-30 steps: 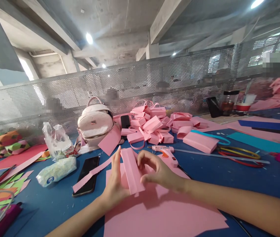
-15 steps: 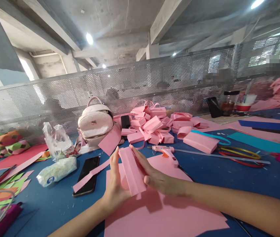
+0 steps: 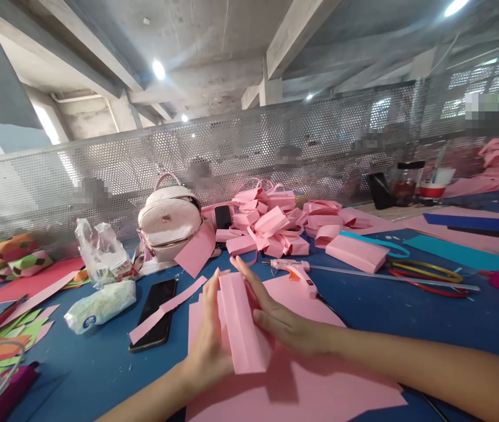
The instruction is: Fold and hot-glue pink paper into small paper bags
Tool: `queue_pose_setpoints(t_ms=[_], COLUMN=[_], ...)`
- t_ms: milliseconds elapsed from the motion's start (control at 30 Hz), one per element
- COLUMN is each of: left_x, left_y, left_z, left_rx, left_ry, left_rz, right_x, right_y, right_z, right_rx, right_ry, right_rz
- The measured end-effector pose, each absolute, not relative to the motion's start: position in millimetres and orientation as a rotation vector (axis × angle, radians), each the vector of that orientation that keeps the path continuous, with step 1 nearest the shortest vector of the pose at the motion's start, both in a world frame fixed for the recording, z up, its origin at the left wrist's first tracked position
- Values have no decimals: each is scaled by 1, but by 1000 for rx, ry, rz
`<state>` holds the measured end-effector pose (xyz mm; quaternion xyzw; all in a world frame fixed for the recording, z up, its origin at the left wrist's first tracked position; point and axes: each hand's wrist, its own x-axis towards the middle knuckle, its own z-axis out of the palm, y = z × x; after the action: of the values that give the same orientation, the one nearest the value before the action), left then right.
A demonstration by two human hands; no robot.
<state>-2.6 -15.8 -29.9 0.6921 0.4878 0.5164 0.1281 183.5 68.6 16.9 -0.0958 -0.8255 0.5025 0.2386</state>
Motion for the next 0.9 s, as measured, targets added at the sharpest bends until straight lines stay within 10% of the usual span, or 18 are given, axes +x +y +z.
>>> queue_pose_setpoints(t_ms=[433,667,900], left_x=[-15,-42,-45], left_y=[-6,14,23], left_z=[-21,-17,-20], left_rx=[2175,3043,2652], left_ry=[1381,1363,1602], left_rz=[1534,1558,1515], right_x=[176,181,190], right_y=[91,109,110], right_z=[25,43,50], right_rx=[-489,-184,-34], right_ry=[-1881,-2200,-2212], right_rz=[1357,707,-10])
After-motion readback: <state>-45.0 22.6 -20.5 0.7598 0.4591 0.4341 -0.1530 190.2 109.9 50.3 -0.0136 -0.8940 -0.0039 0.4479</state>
